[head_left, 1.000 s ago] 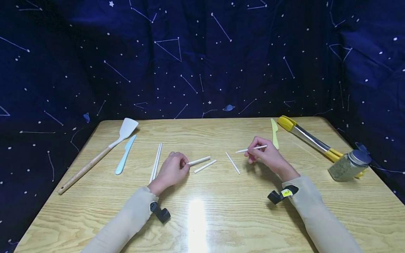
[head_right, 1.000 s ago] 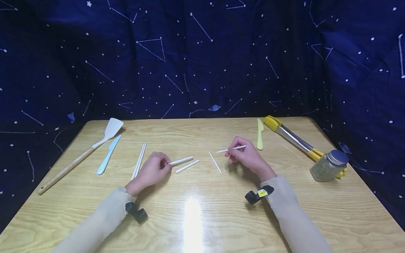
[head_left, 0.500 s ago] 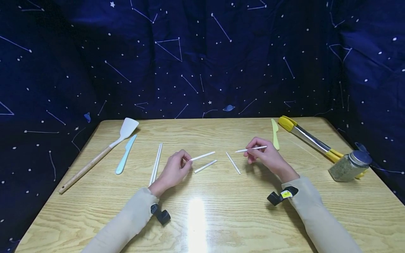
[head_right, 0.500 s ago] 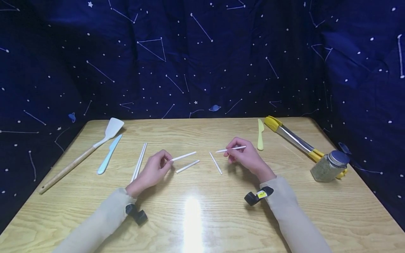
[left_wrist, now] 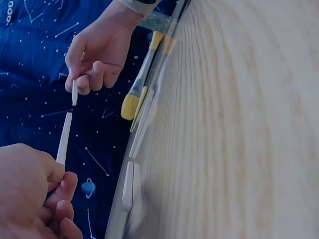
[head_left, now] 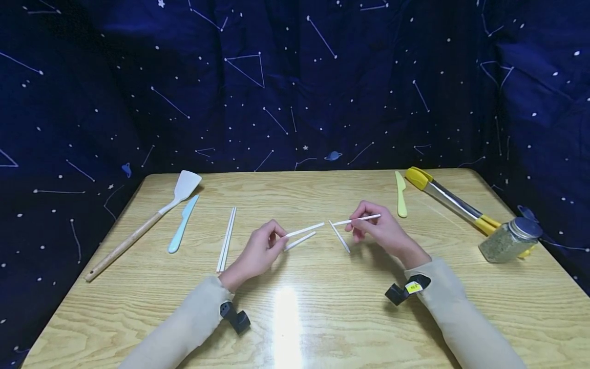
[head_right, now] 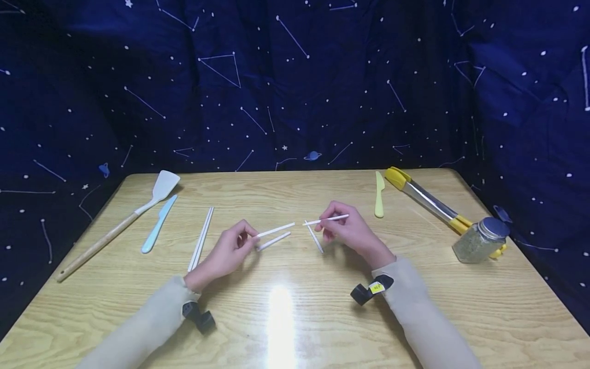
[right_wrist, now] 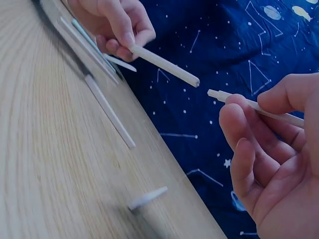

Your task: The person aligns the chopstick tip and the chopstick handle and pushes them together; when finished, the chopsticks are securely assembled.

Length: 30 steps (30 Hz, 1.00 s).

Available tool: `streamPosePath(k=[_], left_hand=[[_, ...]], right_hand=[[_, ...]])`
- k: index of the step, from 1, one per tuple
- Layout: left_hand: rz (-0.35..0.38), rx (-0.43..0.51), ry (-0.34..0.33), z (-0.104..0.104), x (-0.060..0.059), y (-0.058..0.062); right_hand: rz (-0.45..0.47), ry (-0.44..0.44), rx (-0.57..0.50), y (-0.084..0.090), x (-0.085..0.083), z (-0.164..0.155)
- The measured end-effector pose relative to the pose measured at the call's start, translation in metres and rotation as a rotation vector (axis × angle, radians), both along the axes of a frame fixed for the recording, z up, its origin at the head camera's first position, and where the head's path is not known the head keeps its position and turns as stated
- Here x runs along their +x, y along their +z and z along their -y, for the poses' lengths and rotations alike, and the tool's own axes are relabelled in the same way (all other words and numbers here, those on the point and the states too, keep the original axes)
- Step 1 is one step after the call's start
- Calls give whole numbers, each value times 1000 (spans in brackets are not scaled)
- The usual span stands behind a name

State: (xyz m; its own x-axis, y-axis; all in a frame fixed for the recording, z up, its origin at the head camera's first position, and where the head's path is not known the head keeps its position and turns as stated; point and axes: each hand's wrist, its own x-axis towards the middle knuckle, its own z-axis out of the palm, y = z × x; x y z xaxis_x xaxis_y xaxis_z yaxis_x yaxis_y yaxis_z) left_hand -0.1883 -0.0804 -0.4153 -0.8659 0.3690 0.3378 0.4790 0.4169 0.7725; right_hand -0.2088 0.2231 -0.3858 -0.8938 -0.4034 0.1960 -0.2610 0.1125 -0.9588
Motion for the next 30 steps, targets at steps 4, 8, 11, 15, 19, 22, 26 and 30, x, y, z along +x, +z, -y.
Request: streamPosePath(k=[4,8,11,15,19,22,26,30], left_hand=[[-1,26,-27,-3,3,2],[3,45,-43,-5,5,5],[-1,43,-45,-6,6,6],[-22,23,-52,-6,6,5],[-64,-14,-48,-6,7,4],[-95,-31,-43,-6,7,4],[-118,-55,-50,-7,7,2],[-118,-80,-70,-7,8,2]], right_hand=[[5,25,0,3,3,4],[1,49,-24,4,4,6],[5,58,-40,3,4,5],[2,76,-25,1,2,3],[-7,130,11,-2,0,1],[-9,169,22,-3,-1,0],[-4,190,33,-2,-1,0],[1,183,45,-1,1,0]])
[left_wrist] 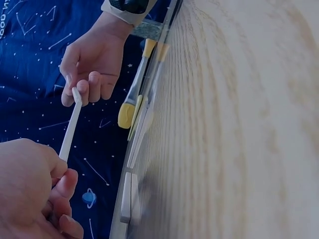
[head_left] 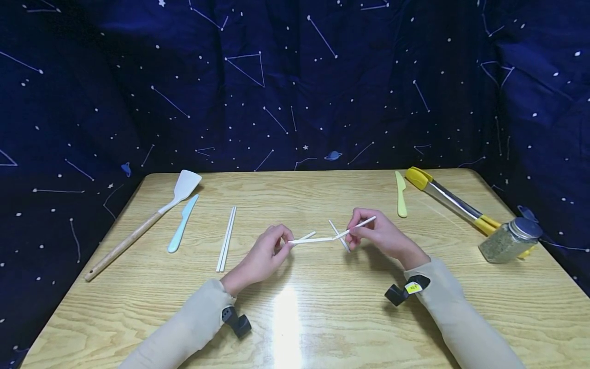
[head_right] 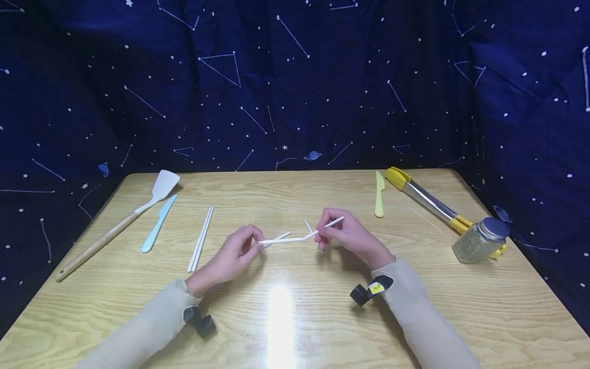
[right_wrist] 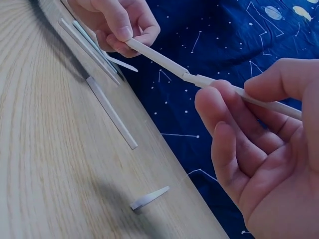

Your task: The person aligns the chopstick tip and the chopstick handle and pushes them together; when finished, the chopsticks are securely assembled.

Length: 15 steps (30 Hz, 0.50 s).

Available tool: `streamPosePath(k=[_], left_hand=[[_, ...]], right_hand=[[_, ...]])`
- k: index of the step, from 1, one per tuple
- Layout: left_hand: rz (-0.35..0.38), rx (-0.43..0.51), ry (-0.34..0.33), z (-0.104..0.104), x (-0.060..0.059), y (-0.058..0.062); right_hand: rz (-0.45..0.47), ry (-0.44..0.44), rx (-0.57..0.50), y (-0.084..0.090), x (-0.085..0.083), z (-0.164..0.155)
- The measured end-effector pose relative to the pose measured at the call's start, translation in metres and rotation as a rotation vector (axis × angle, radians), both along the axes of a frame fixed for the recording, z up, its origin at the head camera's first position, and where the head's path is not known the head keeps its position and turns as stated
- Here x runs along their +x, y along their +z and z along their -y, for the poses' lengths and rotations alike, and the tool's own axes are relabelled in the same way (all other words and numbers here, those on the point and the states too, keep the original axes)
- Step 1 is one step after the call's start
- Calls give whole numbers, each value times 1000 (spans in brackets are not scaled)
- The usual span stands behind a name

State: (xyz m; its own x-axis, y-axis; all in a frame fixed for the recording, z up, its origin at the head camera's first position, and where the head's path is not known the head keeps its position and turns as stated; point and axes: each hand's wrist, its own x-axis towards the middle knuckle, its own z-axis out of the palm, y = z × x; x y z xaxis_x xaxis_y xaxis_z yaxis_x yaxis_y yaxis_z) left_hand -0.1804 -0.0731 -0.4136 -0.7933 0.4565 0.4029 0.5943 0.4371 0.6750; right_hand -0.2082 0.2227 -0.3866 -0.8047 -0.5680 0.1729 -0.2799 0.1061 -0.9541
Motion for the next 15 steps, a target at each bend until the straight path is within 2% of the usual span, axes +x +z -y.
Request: streamPosePath(k=[8,15], left_hand=[[37,-4,-26,1,1,1],[103,62,-57,0,1,-1]], right_hand=[[-12,-16,-4,1,0,0],[-14,-19,-28,0,0,-1]])
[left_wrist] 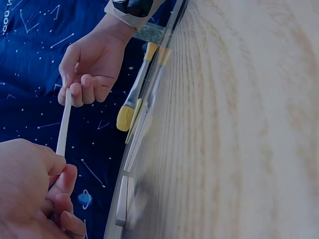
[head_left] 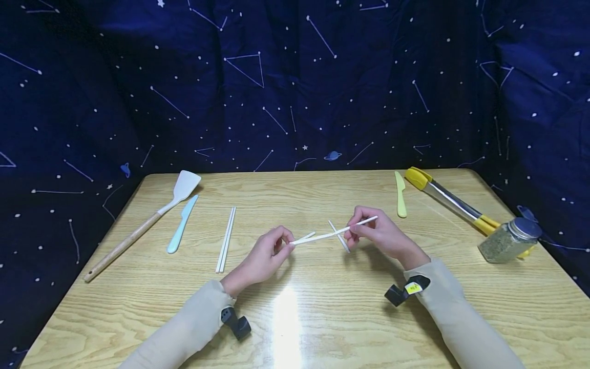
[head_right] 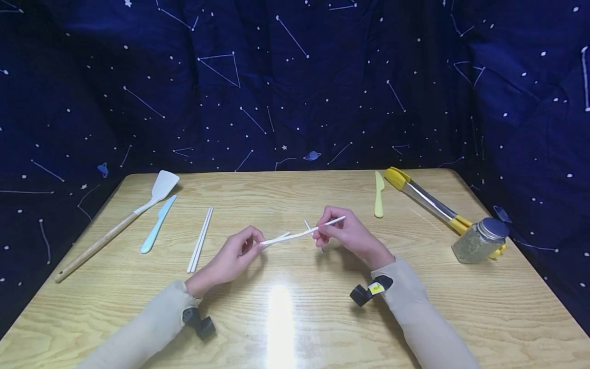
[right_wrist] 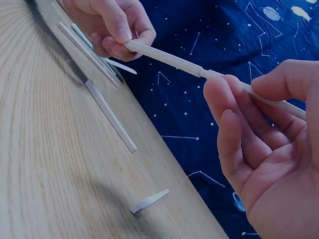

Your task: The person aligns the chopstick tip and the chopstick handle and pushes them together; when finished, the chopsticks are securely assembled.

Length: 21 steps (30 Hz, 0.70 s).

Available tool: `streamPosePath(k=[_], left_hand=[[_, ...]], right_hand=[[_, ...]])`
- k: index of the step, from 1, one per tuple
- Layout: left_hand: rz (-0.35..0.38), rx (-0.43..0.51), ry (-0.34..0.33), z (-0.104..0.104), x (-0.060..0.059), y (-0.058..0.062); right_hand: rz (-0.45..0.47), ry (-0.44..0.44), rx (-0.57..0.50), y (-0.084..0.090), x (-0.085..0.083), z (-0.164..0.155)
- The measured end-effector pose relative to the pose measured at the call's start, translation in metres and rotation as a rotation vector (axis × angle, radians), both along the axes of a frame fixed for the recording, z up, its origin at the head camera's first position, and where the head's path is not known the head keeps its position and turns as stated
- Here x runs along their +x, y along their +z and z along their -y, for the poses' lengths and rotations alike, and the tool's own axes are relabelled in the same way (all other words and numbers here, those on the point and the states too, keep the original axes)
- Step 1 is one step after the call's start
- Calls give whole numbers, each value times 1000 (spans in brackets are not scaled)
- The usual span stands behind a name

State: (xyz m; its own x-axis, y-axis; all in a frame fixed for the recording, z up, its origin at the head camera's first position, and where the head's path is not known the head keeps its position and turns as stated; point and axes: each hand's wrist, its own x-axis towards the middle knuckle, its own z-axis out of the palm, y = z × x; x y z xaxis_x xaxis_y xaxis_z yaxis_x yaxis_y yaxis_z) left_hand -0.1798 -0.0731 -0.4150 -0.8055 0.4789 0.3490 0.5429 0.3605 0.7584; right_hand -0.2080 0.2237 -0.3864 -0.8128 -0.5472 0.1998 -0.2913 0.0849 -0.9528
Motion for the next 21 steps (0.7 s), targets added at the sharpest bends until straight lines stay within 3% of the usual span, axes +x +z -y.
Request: streamPosePath(k=[8,21], left_hand=[[37,33,-11,-3,0,-4],[118,45,-17,-3,0,-3]], right_hand=[[15,37,-69,-1,0,2],[48,46,-70,-4,0,2]])
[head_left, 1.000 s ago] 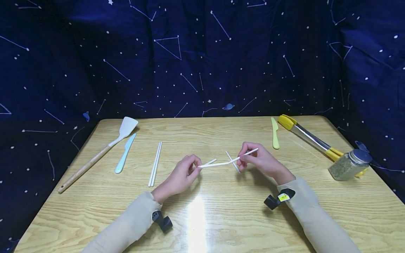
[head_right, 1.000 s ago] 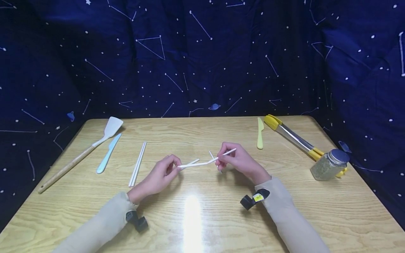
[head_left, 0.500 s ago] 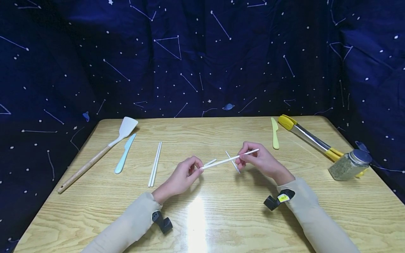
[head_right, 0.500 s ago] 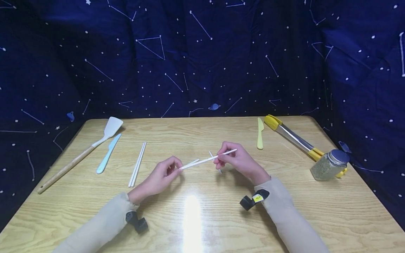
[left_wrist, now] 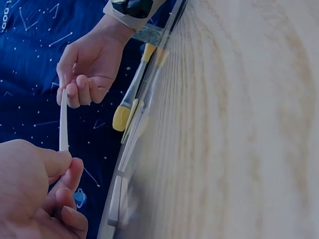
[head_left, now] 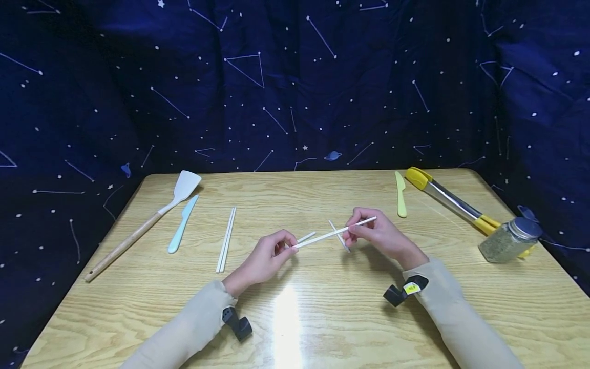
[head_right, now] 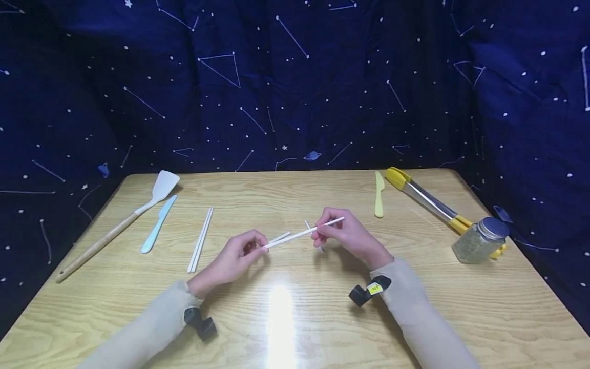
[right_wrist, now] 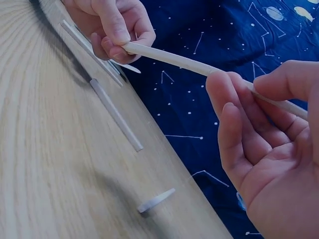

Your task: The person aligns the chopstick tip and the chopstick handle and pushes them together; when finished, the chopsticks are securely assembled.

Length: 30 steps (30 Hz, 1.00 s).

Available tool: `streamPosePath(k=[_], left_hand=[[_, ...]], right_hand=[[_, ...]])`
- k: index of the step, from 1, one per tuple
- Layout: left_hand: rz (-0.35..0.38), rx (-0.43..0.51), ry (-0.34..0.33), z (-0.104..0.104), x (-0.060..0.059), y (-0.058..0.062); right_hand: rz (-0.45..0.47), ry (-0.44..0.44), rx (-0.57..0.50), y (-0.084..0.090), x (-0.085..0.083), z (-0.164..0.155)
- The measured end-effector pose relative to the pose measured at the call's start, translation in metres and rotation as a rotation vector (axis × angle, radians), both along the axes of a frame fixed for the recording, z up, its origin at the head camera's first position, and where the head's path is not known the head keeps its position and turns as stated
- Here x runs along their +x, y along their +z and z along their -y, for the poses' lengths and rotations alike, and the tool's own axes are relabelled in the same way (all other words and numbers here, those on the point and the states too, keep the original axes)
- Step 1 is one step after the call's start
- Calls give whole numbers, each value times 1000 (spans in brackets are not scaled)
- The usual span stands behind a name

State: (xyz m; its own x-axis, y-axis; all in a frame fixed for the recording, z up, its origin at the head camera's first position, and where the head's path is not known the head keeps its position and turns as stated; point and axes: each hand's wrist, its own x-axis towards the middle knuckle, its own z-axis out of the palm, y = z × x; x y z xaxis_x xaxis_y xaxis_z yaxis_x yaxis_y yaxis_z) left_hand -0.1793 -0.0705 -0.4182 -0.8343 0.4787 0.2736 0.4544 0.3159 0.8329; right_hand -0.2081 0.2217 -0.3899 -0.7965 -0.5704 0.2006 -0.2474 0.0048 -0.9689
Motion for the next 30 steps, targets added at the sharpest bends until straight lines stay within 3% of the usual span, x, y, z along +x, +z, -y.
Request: streamPosePath(k=[5,12,18,23,30], left_hand=[[34,14,-23,1,-2,-2],[112,33,-92,-1,5,0],[164,133,-218,-3,6,0],[171,176,-327,-5,8,4],[162,189,-414,-9,14,9]], right_hand=[[36,-29,-18,-3,0,3],[102,-35,-163,-4,-1,9],[93,-145,-46,-1,1,12],[74,-139,9,-1,4,18],[48,-116,78,-3,11,29]])
